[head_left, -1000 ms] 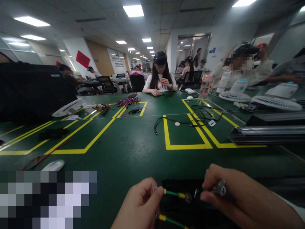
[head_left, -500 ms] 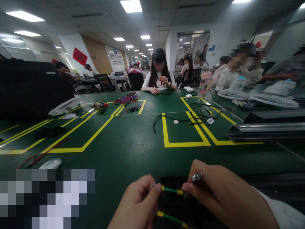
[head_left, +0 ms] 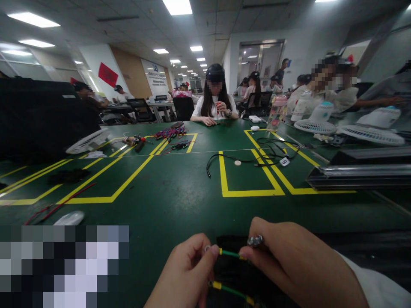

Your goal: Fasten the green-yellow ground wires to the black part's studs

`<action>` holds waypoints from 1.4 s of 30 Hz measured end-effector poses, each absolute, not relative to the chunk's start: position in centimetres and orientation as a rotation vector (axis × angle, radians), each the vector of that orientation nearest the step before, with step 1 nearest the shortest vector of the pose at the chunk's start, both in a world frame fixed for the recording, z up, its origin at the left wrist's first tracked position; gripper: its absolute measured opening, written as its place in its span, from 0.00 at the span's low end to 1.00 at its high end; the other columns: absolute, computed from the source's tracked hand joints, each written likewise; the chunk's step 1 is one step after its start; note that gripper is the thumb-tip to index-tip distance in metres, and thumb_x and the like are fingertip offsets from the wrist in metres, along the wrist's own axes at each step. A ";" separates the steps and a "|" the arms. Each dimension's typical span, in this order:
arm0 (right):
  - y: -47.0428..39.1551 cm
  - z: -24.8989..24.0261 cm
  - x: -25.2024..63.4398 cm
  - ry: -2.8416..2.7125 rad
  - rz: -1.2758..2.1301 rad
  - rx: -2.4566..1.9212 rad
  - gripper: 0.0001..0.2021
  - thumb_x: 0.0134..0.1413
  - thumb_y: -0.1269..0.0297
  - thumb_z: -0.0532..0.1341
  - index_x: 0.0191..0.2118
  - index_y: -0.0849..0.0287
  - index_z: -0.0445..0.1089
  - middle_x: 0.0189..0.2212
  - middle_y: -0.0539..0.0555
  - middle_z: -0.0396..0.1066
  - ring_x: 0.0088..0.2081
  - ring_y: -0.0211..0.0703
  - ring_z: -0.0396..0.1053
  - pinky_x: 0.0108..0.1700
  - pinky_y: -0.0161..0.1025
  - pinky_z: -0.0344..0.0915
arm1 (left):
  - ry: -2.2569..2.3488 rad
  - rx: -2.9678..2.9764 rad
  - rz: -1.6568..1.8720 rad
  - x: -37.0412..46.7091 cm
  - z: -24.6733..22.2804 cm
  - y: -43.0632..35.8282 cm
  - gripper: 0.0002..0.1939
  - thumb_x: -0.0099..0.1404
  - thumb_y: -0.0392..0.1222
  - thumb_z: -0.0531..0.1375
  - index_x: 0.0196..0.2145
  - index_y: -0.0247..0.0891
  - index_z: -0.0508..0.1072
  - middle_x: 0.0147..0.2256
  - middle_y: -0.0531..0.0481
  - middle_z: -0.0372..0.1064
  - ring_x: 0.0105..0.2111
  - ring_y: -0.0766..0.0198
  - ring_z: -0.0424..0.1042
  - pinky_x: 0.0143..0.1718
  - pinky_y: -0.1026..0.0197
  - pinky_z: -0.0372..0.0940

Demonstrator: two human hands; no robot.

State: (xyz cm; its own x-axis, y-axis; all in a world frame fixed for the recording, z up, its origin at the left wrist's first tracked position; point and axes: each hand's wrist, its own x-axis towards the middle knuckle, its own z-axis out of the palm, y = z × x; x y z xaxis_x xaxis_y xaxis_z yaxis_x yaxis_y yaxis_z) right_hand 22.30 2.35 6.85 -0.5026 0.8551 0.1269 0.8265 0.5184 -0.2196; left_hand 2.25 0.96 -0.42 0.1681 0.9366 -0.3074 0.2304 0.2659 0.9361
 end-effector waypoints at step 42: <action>2.8 7.0 26.5 -2.612 0.430 -1.085 0.08 0.48 0.76 0.62 0.32 0.54 0.67 0.27 0.49 0.70 0.28 0.46 0.67 0.28 0.40 0.64 | 1.304 1.195 0.736 2.0 -1.1 1.0 0.20 0.64 0.57 0.54 0.23 0.41 0.60 0.15 0.62 0.59 0.10 0.74 0.55 0.10 0.72 0.45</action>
State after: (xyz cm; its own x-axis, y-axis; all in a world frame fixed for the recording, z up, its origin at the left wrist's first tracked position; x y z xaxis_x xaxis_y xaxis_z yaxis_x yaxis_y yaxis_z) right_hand 26.49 2.82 6.98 -0.6787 0.7207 0.1413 0.6373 0.6735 -0.3743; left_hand 2.05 1.01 -1.06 0.1822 0.9299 -0.3196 0.2066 0.2816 0.9370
